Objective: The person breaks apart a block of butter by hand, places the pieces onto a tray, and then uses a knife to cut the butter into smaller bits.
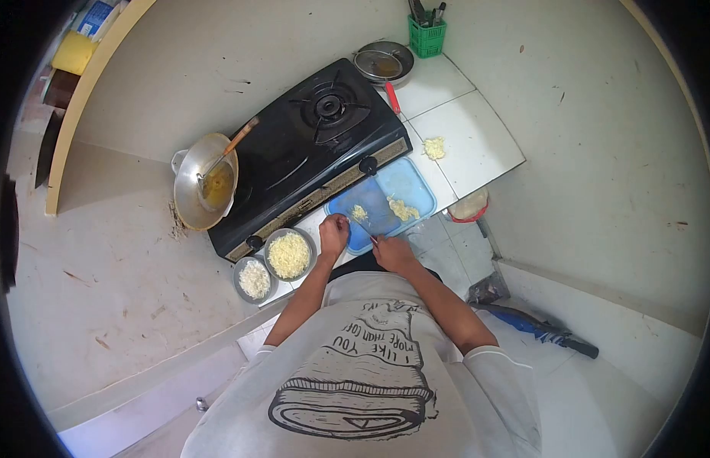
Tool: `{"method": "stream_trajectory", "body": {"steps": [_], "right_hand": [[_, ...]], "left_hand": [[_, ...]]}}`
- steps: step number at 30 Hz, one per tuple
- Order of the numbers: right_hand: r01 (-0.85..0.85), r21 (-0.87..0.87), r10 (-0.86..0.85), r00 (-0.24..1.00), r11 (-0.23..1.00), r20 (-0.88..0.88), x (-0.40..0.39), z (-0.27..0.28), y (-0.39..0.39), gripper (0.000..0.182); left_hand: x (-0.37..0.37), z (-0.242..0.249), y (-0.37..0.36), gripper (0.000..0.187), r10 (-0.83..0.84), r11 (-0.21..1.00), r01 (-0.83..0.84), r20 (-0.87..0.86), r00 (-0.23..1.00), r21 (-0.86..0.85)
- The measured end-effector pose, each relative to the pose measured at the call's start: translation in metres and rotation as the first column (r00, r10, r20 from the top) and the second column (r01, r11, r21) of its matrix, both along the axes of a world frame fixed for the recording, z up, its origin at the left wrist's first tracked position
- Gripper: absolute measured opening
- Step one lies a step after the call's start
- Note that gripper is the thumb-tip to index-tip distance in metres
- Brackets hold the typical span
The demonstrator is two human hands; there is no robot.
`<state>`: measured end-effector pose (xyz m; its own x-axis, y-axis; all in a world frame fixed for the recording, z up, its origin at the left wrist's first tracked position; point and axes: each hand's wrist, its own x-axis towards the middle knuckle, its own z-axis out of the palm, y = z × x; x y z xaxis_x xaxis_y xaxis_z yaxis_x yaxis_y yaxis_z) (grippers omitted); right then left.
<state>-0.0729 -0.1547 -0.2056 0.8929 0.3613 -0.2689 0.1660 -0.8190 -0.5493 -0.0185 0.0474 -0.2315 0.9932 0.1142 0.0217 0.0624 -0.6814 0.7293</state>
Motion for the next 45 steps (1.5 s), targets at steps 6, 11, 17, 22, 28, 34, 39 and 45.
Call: {"method": "stream_trajectory", "body": {"steps": [6,11,17,22,28,34,39,45], "right_hand": [[-0.028,-0.012,0.027,0.998,1.0,-0.06,0.002,0.01,0.001,0.033],[-0.026,-0.001,0.025,0.997,1.0,-0.072,-0.001,0.009,0.003,0.033],[-0.018,0.068,0.017,1.0,0.998,0.012,0.009,-0.004,0.007,0.035],[0.008,0.043,-0.008,1.0,0.999,-0.004,0.009,-0.004,-0.001,0.035],[-0.03,0.055,0.031,0.999,0.998,-0.024,0.013,0.005,-0.005,0.035],[-0.06,0.065,0.063,0.997,0.996,-0.036,0.011,-0.003,0.005,0.035],[-0.025,0.014,0.026,0.999,1.0,-0.047,0.011,-0.003,0.012,0.034],[0.043,0.017,-0.042,0.998,0.999,-0.039,-0.005,0.004,0.009,0.035]], "left_hand": [[0.001,-0.001,0.0,0.008,-0.021,1.0,0.021,0.034,0.999,0.017],[0.0,0.002,-0.001,0.007,-0.026,1.0,0.026,0.027,0.999,0.006],[-0.002,-0.006,0.001,0.008,-0.038,0.999,0.036,0.059,0.998,0.029],[-0.005,0.004,-0.003,0.008,-0.029,0.999,0.027,0.055,0.998,0.026],[-0.004,0.001,0.0,0.008,-0.058,0.998,0.056,0.074,0.996,0.028],[-0.005,0.007,0.0,0.007,-0.054,0.999,0.053,0.071,0.996,0.008],[-0.006,0.004,0.002,0.007,-0.091,0.996,0.088,0.104,0.99,0.032],[-0.004,0.004,0.009,0.008,-0.152,0.988,0.15,0.042,0.988,0.048]]}}
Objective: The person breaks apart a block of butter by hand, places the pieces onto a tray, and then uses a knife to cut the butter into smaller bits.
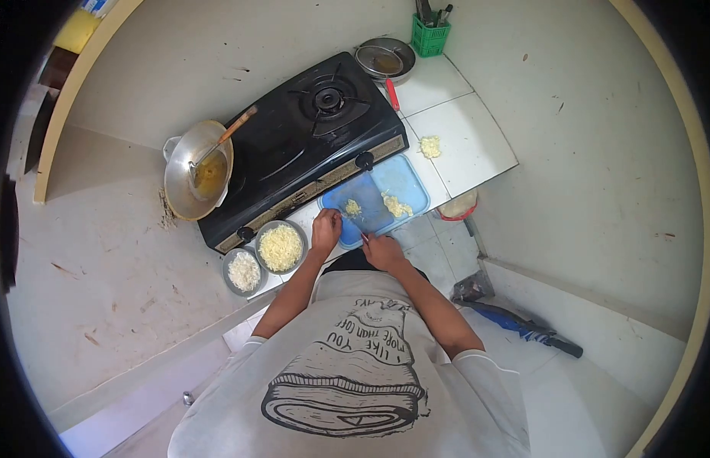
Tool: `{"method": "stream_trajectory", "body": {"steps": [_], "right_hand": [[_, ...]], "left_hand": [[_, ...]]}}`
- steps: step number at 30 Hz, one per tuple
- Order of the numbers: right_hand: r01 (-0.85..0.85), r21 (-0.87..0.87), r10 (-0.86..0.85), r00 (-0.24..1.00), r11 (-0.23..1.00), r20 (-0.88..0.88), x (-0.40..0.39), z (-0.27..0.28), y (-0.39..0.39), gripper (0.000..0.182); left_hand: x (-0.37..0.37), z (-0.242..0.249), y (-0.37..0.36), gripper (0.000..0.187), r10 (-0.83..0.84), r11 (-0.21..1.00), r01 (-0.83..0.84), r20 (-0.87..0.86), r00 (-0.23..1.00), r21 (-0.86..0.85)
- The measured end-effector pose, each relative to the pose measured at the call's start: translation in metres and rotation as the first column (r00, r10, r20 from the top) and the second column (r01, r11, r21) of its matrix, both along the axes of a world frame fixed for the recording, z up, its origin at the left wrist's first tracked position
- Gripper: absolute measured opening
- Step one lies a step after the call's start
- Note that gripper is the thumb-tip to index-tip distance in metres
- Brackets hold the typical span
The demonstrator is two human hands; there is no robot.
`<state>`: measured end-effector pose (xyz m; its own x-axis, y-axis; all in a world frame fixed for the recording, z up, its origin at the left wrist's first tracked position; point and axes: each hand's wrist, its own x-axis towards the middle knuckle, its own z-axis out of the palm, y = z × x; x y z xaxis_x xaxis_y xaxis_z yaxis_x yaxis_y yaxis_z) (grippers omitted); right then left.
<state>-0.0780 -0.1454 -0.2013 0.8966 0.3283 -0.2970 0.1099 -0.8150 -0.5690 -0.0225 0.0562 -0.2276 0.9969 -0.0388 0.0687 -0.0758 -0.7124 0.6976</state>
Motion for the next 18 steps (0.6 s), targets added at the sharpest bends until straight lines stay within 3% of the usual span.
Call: {"method": "stream_trajectory", "body": {"steps": [8,14,18], "right_hand": [[-0.006,0.007,0.006,1.0,1.0,0.009,-0.008,-0.001,0.002,0.036],[-0.004,-0.048,0.004,1.0,0.999,0.007,0.003,0.006,0.013,0.035],[0.025,-0.058,-0.021,0.998,0.998,0.057,0.015,0.001,0.014,0.035]], "left_hand": [[0.001,0.005,0.0,0.005,0.01,0.999,-0.014,-0.074,0.997,-0.05],[0.003,-0.002,0.002,0.005,-0.008,0.997,0.007,-0.019,1.0,-0.074],[0.005,0.0,0.008,0.014,-0.051,0.987,0.041,-0.064,0.997,-0.153]]}}
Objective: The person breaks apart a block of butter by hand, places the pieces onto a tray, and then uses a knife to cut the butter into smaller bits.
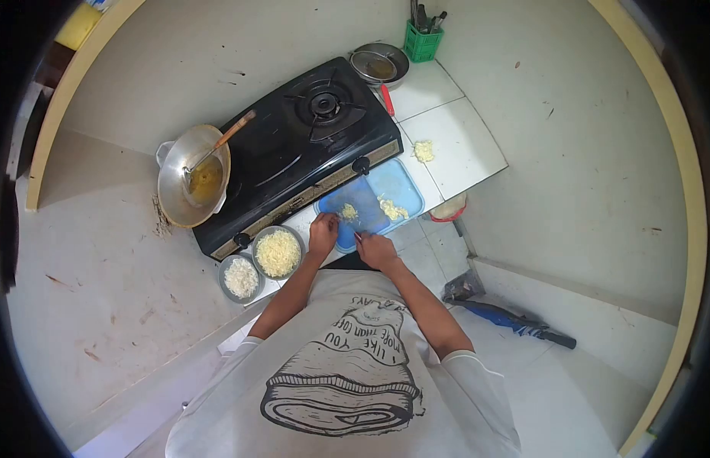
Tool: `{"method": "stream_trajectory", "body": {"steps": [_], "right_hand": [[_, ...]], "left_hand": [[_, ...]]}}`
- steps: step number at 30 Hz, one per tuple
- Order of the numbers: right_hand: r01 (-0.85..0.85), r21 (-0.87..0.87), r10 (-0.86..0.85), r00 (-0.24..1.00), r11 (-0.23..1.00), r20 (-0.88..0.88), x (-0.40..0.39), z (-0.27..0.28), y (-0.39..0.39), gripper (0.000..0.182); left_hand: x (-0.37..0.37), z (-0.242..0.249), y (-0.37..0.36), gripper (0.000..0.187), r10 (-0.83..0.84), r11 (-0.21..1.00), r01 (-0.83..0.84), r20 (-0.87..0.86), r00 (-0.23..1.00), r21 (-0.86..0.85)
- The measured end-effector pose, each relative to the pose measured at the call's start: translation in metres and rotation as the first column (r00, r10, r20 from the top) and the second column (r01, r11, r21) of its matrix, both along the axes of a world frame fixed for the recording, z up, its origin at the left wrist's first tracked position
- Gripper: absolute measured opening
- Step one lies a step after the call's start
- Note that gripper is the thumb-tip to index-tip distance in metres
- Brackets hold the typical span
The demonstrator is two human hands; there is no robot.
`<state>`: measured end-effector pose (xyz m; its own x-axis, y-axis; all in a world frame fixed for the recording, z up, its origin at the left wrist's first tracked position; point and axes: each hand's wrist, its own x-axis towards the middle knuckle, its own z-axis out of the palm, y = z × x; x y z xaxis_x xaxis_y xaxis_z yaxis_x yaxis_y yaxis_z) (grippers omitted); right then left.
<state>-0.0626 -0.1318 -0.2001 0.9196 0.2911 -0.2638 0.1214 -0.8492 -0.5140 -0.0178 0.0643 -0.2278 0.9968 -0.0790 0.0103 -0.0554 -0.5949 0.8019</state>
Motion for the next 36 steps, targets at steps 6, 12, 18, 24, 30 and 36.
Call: {"method": "stream_trajectory", "body": {"steps": [6,12,18,24,30,36], "right_hand": [[-0.041,-0.009,0.041,0.999,0.999,-0.006,0.007,0.021,-0.032,0.039],[-0.135,-0.068,0.131,0.99,0.989,-0.057,-0.004,0.017,-0.063,0.038],[-0.156,-0.054,0.152,0.985,0.986,-0.081,0.02,0.0,-0.072,0.04],[-0.105,-0.055,0.105,0.994,0.993,-0.008,0.056,0.021,-0.058,0.038],[-0.033,-0.132,0.041,0.997,0.991,0.06,0.046,0.048,-0.043,0.028],[0.064,-0.046,-0.061,0.996,0.997,0.067,0.016,0.05,-0.033,0.023]], "left_hand": [[-0.001,0.005,0.022,0.023,-0.075,0.975,0.061,-0.056,0.996,-0.212],[-0.01,0.03,0.046,0.019,0.004,0.96,-0.054,-0.178,0.984,-0.275],[-0.016,0.043,0.06,0.018,-0.023,0.928,-0.066,-0.233,0.972,-0.367],[-0.014,0.046,0.065,0.021,-0.05,0.931,-0.03,-0.209,0.977,-0.363],[-0.003,0.076,0.053,0.045,-0.329,0.927,0.266,-0.227,0.917,-0.265],[0.007,0.068,0.029,0.067,-0.578,0.815,0.575,-0.134,0.805,-0.069]]}}
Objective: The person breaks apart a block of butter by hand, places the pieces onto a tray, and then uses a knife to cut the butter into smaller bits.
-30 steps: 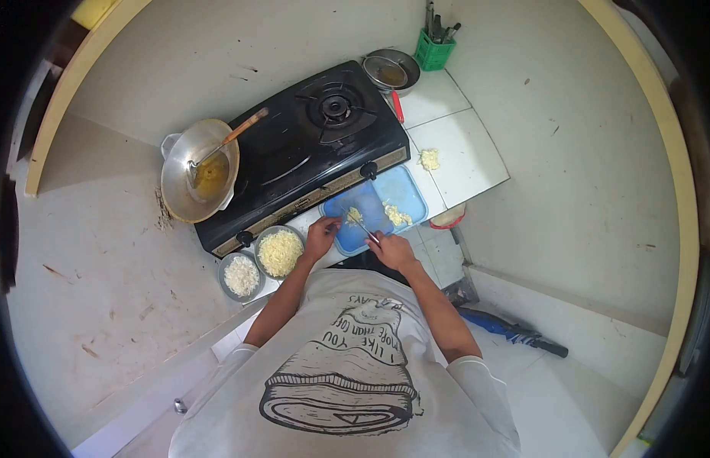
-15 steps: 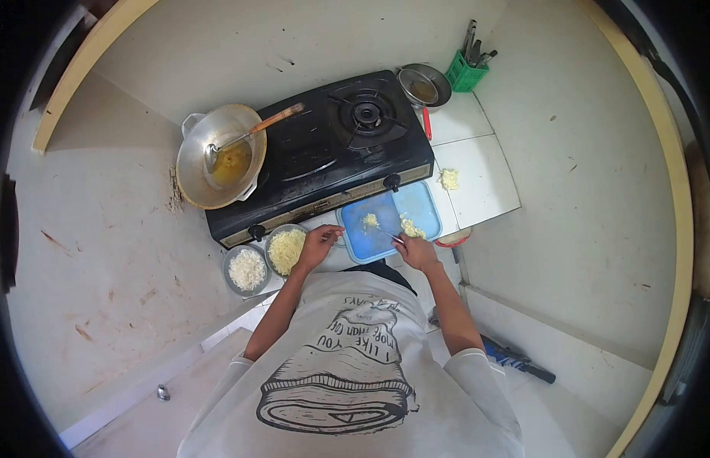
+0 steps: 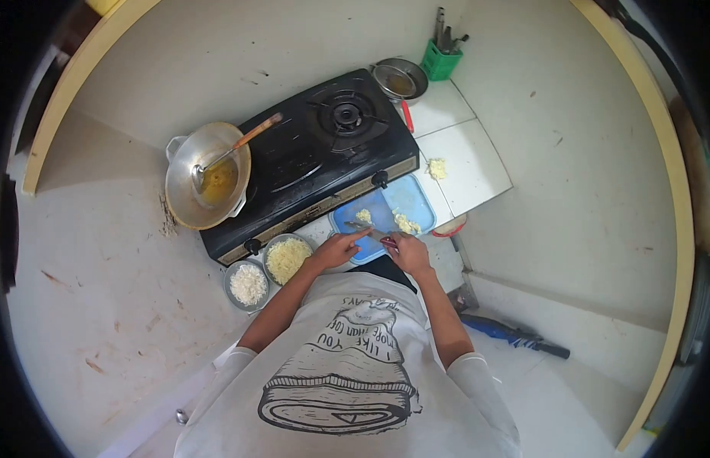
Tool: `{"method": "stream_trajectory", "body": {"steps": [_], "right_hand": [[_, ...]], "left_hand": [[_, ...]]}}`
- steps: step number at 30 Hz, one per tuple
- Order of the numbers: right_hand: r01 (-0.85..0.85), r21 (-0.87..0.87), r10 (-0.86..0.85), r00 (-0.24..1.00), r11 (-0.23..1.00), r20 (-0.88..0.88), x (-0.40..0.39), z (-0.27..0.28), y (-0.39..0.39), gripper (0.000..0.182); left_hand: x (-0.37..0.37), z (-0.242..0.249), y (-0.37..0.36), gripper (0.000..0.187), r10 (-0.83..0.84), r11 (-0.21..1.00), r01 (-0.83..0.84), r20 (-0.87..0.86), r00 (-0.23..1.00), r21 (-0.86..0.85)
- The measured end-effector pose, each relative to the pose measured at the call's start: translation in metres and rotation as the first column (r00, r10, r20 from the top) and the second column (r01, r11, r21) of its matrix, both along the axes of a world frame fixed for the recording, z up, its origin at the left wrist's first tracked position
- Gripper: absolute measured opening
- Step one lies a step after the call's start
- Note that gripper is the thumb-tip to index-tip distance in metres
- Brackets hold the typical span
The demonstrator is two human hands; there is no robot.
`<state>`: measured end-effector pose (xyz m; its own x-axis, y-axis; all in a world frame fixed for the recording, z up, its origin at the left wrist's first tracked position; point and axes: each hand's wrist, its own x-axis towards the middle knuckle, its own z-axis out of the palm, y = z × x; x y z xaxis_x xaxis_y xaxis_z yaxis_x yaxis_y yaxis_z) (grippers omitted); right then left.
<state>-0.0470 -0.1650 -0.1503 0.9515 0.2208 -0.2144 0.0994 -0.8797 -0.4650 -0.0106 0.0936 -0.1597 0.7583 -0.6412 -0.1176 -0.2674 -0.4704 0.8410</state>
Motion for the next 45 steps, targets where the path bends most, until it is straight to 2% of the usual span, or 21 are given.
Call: {"method": "stream_trajectory", "body": {"steps": [1,4,5,8,9,11,15,18,21,24,27,30,33,36,39,42,43,45], "right_hand": [[0.019,0.014,-0.019,1.0,1.0,0.009,-0.004,0.003,0.001,0.022],[0.085,0.01,-0.085,0.996,0.996,-0.011,-0.017,0.012,0.0,0.022],[0.109,0.002,-0.109,0.994,0.994,-0.026,-0.022,0.014,-0.002,0.022],[0.184,0.003,-0.183,0.982,0.983,-0.05,-0.039,0.016,-0.012,0.024],[0.223,0.026,-0.221,0.973,0.974,-0.058,-0.046,0.016,-0.016,0.024],[0.295,0.077,-0.289,0.954,0.952,-0.075,-0.057,0.015,-0.022,0.024],[0.492,0.202,-0.489,0.87,0.847,-0.066,-0.078,0.009,-0.03,0.023],[0.602,0.291,-0.612,0.788,0.744,-0.066,-0.087,0.009,-0.036,0.023],[0.684,0.332,-0.703,0.706,0.649,-0.081,-0.097,0.009,-0.045,0.023],[0.741,0.363,-0.764,0.636,0.565,-0.11,-0.108,0.015,-0.058,0.024],[0.773,0.394,-0.807,0.579,0.497,-0.118,-0.119,0.019,-0.07,0.025],[0.78,0.397,-0.82,0.562,0.484,-0.104,-0.128,0.017,-0.088,0.025],[0.777,0.401,-0.816,0.567,0.486,-0.11,-0.132,0.02,-0.106,0.027],[0.751,0.451,-0.81,0.578,0.482,-0.097,-0.131,0.019,-0.124,0.028],[0.761,0.427,-0.793,0.591,0.488,-0.148,-0.123,0.013,-0.139,0.028],[0.718,0.493,-0.754,0.633,0.491,-0.172,-0.109,0.007,-0.148,0.027],[0.704,0.507,-0.735,0.652,0.498,-0.185,-0.102,0.006,-0.149,0.028],[0.675,0.532,-0.692,0.691,0.511,-0.212,-0.085,0.003,-0.151,0.029]], "left_hand": [[0.003,0.005,-0.002,0.064,0.004,0.995,0.001,-0.054,0.999,0.096],[0.015,-0.015,0.003,0.063,0.035,0.987,-0.03,-0.027,0.999,0.16],[0.02,-0.018,0.004,0.063,0.056,0.967,-0.036,-0.073,0.996,0.253],[0.031,-0.032,0.01,0.064,0.091,0.976,-0.095,0.029,0.995,0.194],[0.034,-0.02,0.007,0.064,0.101,0.972,-0.093,-0.027,0.995,0.216],[0.037,-0.021,0.0,0.063,0.083,0.983,-0.082,0.004,0.997,0.165],[0.037,-0.014,-0.028,0.057,0.053,0.996,-0.053,0.007,0.999,0.074],[0.033,-0.02,-0.061,0.053,0.047,0.998,-0.042,0.123,0.991,-0.047],[0.037,-0.015,-0.099,0.044,-0.044,0.999,0.046,0.138,0.99,-0.017],[0.042,-0.007,-0.135,0.044,-0.133,0.991,0.134,0.288,0.948,0.017],[0.049,-0.018,-0.165,0.046,-0.283,0.958,0.253,0.329,0.901,0.132],[0.052,-0.033,-0.186,0.039,-0.362,0.921,0.282,0.327,0.873,0.267],[0.064,-0.051,-0.198,0.029,-0.449,0.854,0.326,0.259,0.855,0.405],[0.07,-0.047,-0.197,0.022,-0.261,0.947,0.202,0.233,0.937,0.248],[0.079,-0.037,-0.189,0.013,-0.038,0.999,0.036,0.082,0.996,0.015],[0.084,-0.027,-0.18,0.014,0.143,0.963,-0.207,-0.324,0.935,-0.174],[0.084,-0.022,-0.177,0.019,0.102,0.902,-0.296,-0.509,0.855,-0.316],[0.078,-0.001,-0.173,0.019,0.149,0.85,-0.413,-0.602,0.785,-0.328]]}}
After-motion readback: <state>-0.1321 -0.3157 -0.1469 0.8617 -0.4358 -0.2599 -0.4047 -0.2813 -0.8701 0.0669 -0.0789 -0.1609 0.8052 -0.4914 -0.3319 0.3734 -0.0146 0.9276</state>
